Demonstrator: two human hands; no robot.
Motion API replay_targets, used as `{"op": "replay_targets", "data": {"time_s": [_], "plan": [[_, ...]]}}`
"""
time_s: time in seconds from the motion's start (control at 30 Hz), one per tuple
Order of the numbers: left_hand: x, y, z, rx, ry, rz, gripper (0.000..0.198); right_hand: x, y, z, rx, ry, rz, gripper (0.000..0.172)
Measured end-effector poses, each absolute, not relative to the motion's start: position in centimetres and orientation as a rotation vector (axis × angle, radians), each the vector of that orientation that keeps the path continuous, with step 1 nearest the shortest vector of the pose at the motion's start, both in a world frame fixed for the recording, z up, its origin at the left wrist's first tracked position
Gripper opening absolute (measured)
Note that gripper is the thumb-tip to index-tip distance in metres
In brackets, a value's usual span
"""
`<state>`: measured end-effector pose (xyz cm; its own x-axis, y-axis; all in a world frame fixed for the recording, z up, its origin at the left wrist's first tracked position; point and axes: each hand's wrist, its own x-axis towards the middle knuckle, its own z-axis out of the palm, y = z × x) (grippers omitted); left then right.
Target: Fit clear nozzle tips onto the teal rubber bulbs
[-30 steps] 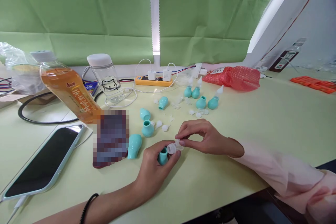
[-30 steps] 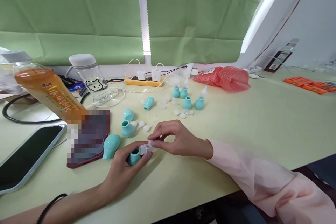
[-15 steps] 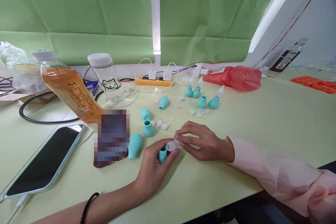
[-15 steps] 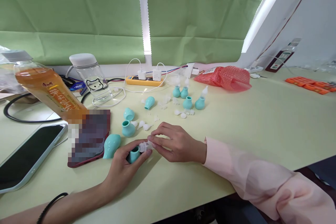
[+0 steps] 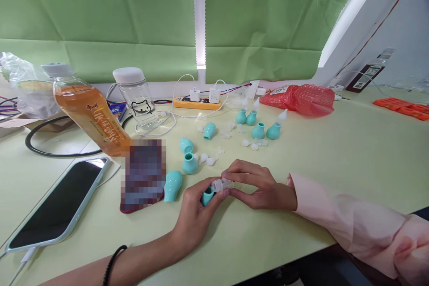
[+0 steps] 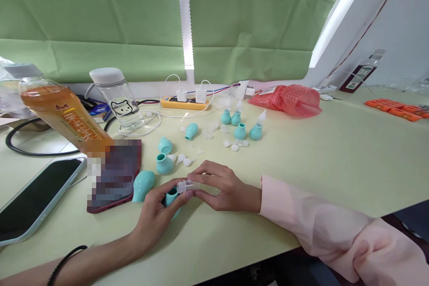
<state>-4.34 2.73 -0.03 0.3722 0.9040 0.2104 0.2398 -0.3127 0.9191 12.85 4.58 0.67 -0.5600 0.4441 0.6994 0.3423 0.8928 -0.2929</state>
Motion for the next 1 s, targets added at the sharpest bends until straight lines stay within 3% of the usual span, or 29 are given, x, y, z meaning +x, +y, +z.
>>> {"op": "replay_targets", "data": {"time_s": [0.3,0.47,0.63,0.8,0.93,1.0], "plan": [[-4.4,2.7,-0.3,1.777,1.014,0.919,0.018,12.8,4.5,0.8,-0.581,-2.186,0.209,0.032],[-4.4,2.2,-0.4,1.868,1.033,0.917,0.034,13.7,4.8,2.7,-0.715,-2.113,0.513,0.031],[-4.5,2.5,0.4,2.066,1.068,0.817,0.019,14.9,5.2,4.4,-0.750,-2.257,0.847,0.027],[-4.3,2.9,0.6,2.043,1.098,0.764,0.026,14.8,5.2,4.2,-0.716,-2.313,0.826,0.028],[-4.1,2.9,0.0,2.070,1.169,0.741,0.008,14.3,5.0,3.3,-0.675,-2.289,0.782,0.033],[-4.1,2.9,-0.3,2.101,1.190,0.739,0.017,14.0,4.9,2.9,-0.659,-2.246,0.771,0.033]]}}
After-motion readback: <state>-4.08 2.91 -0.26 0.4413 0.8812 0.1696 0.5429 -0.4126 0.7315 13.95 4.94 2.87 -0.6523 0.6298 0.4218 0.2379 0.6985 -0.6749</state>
